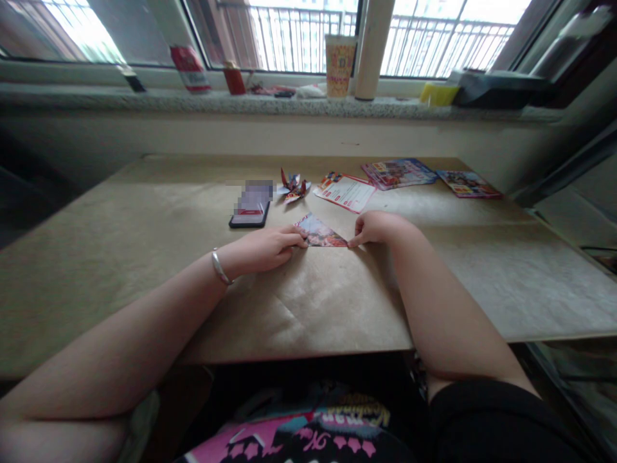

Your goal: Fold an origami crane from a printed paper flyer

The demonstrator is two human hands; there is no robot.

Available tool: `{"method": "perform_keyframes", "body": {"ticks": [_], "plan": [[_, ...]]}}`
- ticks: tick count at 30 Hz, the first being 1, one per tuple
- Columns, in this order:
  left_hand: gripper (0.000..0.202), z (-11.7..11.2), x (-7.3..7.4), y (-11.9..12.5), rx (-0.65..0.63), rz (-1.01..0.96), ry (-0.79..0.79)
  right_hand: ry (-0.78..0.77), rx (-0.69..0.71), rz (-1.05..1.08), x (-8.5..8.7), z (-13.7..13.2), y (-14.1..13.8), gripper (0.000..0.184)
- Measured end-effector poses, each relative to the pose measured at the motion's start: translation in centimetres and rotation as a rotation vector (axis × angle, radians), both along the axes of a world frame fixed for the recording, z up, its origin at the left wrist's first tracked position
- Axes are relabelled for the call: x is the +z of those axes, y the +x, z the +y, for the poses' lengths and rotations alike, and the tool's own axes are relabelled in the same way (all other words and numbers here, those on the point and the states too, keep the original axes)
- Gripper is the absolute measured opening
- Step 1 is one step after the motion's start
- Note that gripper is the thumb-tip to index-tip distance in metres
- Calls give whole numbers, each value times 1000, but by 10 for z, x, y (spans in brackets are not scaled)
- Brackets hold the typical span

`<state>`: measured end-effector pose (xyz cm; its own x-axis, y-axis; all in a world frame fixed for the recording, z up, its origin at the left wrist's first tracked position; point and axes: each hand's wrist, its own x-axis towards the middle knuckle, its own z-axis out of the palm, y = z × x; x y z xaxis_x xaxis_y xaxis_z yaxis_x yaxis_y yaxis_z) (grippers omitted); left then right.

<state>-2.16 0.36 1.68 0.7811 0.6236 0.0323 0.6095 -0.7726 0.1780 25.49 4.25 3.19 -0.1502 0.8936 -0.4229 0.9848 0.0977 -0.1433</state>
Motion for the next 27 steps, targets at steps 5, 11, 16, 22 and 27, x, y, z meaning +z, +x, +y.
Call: {"method": "perform_keyframes", "body": {"ticks": [5,11,16,22,27], "plan": [[35,0,0,0,-7,7,-5,-13,20,26,-2,2,6,28],[34,0,1,-1,-41,37,43,-54,67,138,-7,7,17,17],[30,-1,-4,-3,-57,31,129,34,22,226,-9,5,15,13],[42,1,-16,5,-11,-4,159,426,16,425,-18,-4,-25,20],[46,5,-21,11,24,-9,152,486,138,262,-28,-14,-55,18]]}}
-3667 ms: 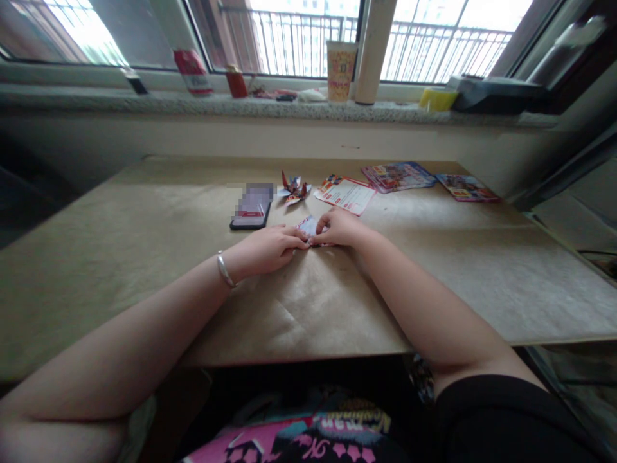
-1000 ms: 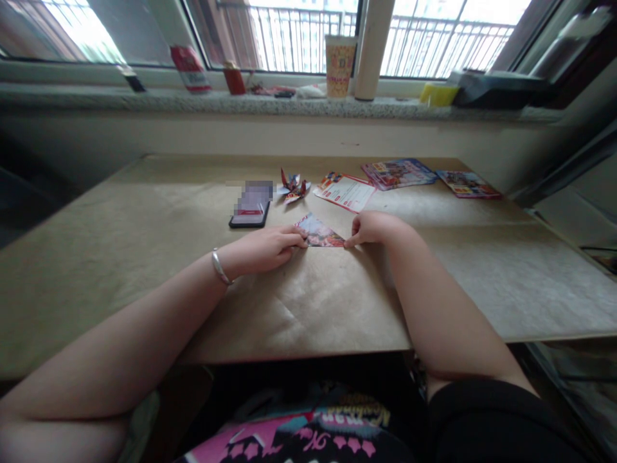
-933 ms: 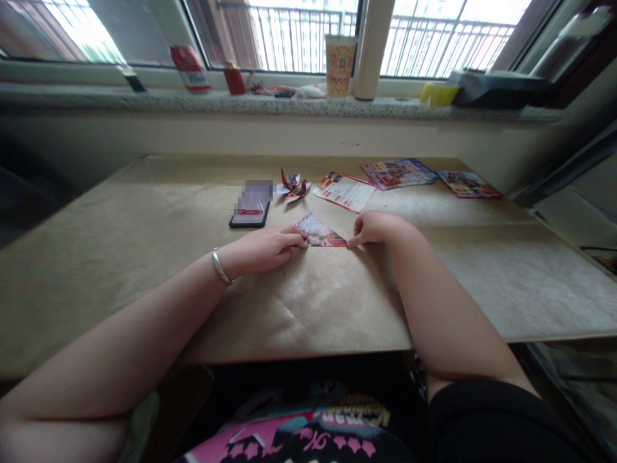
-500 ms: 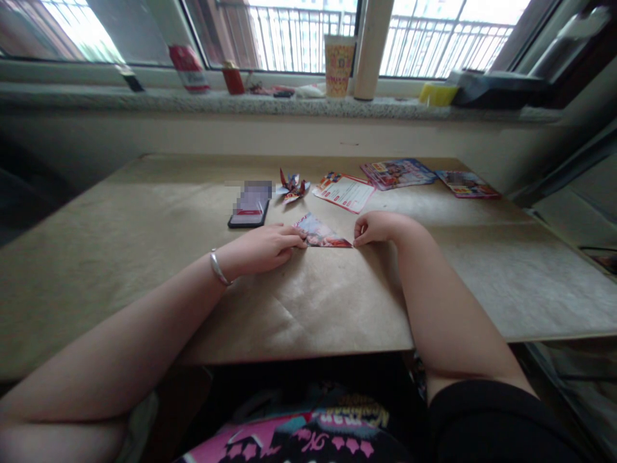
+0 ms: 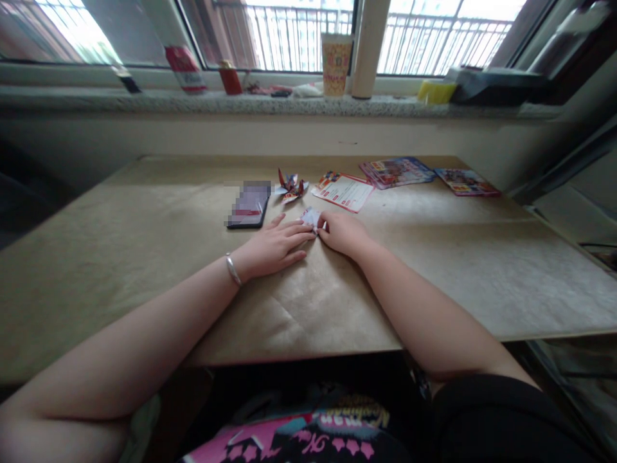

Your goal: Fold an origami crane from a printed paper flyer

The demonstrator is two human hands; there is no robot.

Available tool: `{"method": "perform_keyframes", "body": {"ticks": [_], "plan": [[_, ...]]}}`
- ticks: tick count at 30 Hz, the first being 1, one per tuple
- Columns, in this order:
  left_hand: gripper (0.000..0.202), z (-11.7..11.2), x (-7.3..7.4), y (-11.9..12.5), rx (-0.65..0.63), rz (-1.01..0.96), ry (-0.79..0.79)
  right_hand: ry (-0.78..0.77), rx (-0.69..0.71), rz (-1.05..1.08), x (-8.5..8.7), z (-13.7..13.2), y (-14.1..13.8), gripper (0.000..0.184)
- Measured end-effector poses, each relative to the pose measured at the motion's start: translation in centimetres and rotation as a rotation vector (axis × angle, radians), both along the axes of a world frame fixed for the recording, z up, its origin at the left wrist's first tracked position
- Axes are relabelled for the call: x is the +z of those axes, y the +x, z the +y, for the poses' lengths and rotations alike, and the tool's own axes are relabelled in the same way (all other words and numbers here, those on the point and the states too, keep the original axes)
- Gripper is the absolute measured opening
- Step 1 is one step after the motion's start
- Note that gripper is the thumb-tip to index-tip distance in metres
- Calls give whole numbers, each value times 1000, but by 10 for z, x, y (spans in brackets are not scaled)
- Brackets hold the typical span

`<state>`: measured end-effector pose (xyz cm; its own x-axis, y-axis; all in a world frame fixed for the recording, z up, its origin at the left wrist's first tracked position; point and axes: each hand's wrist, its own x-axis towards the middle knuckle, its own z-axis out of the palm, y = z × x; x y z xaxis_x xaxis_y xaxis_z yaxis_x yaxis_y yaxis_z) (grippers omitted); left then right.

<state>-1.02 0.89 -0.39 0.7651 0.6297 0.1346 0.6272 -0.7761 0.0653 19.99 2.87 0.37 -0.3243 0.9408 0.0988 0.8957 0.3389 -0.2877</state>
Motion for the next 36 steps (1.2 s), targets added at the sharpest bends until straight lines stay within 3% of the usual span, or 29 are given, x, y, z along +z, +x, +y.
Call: {"method": "perform_keyframes", "body": {"ticks": [9,14,20,23,29,36], "plan": [[38,-6,6,3,32,-13,100,58,19,-62,-4,0,-2,20],[41,-6,1,-3,43,-4,203,213,217,2,-8,3,5,16],[46,-4,1,-7,49,-5,223,233,380,-9,-3,0,8,21],[43,-3,3,-4,5,-4,194,240,385,-22,-1,-2,7,23],[39,-6,5,2,42,0,186,164,355,43,-4,1,8,22],[39,-12,4,7,224,-30,74,145,346,86,-7,4,9,21]]}}
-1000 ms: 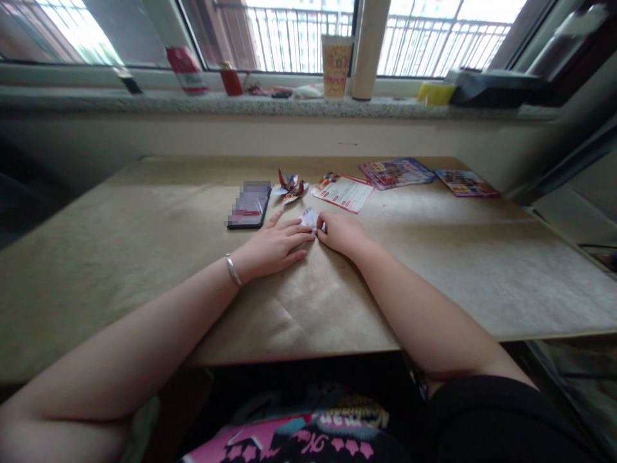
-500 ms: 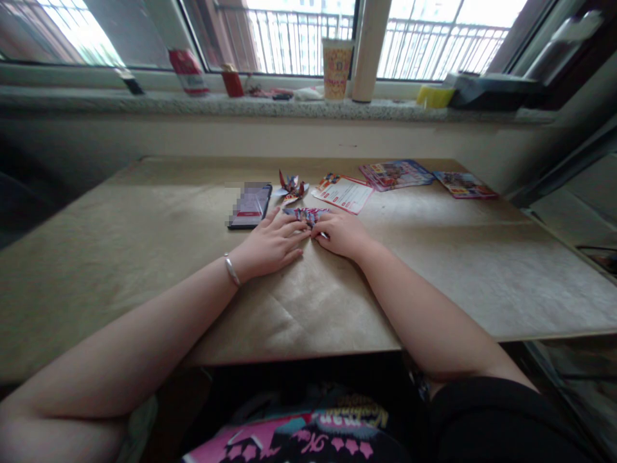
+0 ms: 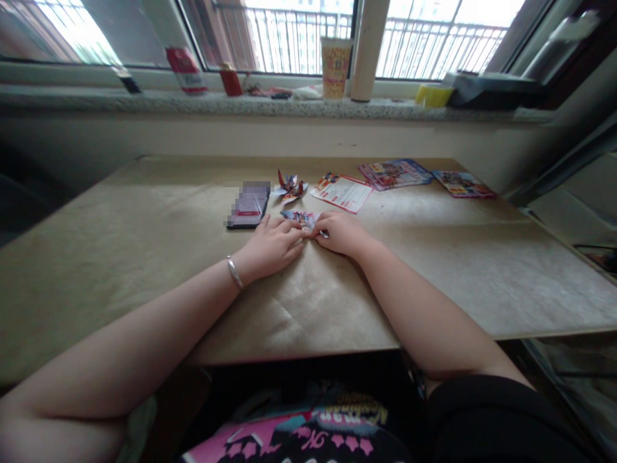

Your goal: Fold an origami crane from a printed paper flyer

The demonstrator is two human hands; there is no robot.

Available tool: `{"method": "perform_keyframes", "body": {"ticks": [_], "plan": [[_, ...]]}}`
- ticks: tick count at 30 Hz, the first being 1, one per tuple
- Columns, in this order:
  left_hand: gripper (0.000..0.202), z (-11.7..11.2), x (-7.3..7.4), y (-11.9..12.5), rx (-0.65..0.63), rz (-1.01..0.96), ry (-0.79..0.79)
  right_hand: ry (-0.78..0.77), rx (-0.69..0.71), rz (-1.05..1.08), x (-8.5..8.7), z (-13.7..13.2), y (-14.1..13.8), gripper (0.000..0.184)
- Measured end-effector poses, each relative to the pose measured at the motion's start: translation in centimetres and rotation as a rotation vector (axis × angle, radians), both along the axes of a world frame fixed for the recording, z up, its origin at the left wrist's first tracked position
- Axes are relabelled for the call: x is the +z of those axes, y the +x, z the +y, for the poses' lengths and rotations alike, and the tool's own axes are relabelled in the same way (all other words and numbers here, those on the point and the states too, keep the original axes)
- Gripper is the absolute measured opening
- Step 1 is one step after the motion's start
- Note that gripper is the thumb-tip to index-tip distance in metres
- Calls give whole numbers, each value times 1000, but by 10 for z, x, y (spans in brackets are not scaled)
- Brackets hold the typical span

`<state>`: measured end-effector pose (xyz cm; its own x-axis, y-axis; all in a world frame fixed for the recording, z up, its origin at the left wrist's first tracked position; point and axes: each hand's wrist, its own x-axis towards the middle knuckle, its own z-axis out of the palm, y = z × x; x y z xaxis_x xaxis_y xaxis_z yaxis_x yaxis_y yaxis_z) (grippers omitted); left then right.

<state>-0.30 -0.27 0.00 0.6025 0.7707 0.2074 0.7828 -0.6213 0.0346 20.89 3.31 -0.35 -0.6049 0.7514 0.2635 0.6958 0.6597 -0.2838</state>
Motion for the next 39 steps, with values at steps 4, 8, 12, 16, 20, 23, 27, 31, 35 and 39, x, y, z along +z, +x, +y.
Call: {"method": "perform_keyframes", "body": {"ticks": [4,8,12,16,20,23,27,31,35,39], "plan": [[39,0,2,-2,32,-23,-69,-16,4,6,0,0,-1,21],[39,0,4,-2,61,-27,-97,-19,-3,6,0,1,-1,21],[39,2,2,-5,39,-11,-67,-24,1,7,0,1,0,20],[41,5,-4,-7,-6,16,-7,-28,0,13,-1,1,0,20],[46,5,-7,-6,20,24,-10,-31,-15,13,-1,0,0,19],[48,5,-6,-6,29,28,-55,-35,-20,17,-1,0,0,19],[47,4,-3,-8,92,0,-107,-35,-5,29,0,0,1,19],[44,4,-4,-7,128,-4,-97,-15,15,40,-1,1,1,19],[43,3,-4,-3,169,10,-100,8,34,54,-3,3,1,18],[44,3,-3,-1,218,21,-156,10,35,65,-4,3,1,18]]}}
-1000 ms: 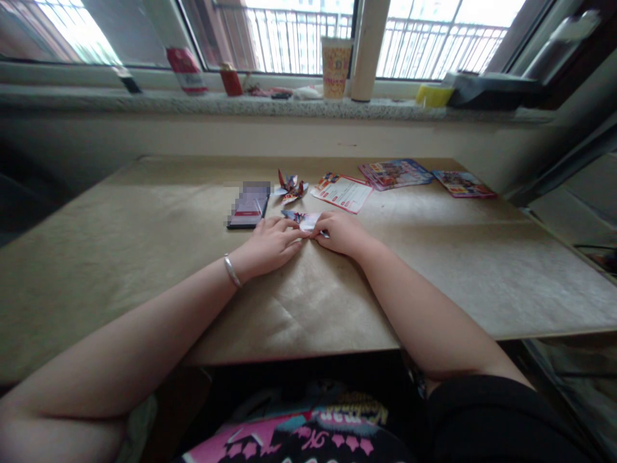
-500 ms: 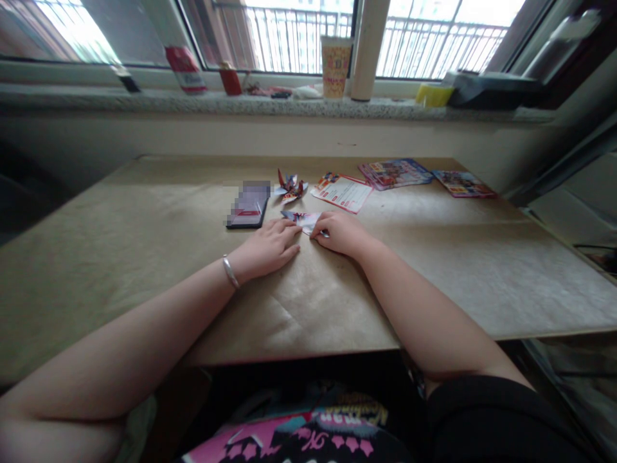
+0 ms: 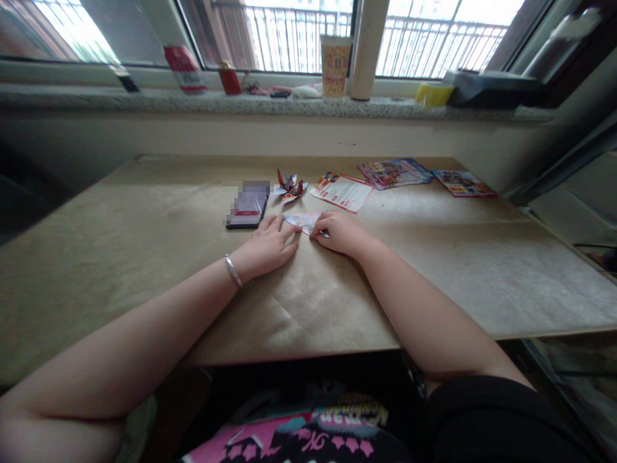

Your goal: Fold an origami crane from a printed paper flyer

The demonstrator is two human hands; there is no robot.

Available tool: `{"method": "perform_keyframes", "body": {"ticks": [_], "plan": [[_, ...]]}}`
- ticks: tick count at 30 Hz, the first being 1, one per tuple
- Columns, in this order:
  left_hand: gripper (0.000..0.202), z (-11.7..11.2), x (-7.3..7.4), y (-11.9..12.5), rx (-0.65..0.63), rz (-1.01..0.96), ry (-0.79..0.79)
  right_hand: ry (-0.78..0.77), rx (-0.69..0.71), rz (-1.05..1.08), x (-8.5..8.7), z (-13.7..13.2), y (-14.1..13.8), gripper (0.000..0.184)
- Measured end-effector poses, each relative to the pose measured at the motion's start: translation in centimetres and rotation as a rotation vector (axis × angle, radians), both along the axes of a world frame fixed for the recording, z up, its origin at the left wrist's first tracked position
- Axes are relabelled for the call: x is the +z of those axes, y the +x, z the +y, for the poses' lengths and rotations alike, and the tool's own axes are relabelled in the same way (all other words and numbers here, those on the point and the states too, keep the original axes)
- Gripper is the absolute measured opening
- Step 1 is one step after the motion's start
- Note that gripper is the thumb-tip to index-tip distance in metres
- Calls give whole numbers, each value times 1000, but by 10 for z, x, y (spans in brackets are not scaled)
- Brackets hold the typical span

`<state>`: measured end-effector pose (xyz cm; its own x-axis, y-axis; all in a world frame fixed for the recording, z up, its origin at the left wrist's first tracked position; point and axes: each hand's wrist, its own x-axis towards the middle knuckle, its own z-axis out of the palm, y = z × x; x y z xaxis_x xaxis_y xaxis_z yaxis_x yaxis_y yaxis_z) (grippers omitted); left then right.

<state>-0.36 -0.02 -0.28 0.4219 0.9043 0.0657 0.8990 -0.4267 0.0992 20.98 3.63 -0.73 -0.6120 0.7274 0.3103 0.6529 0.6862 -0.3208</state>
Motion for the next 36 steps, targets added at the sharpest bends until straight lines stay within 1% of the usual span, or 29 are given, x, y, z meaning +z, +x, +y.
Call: {"method": "perform_keyframes", "body": {"ticks": [7,11,15,21,27,34,35,36], "plan": [[53,4,-5,0,19,-10,-87,-13,-4,7,1,-2,0,17],[55,3,-4,0,35,-25,-120,-10,17,19,1,-2,0,15],[54,0,-1,1,42,-27,-114,-7,22,18,1,-3,0,14],[66,-1,-2,2,67,25,-87,-8,15,9,1,-3,0,14],[62,-3,-5,1,35,36,-5,15,27,-26,2,-1,2,17],[54,-12,-4,2,2,55,169,16,-30,-54,3,0,5,17],[53,-12,-4,3,-12,45,210,18,-35,-54,3,0,5,19],[53,-12,-5,4,-80,31,239,22,-37,-55,3,0,5,20]]}}
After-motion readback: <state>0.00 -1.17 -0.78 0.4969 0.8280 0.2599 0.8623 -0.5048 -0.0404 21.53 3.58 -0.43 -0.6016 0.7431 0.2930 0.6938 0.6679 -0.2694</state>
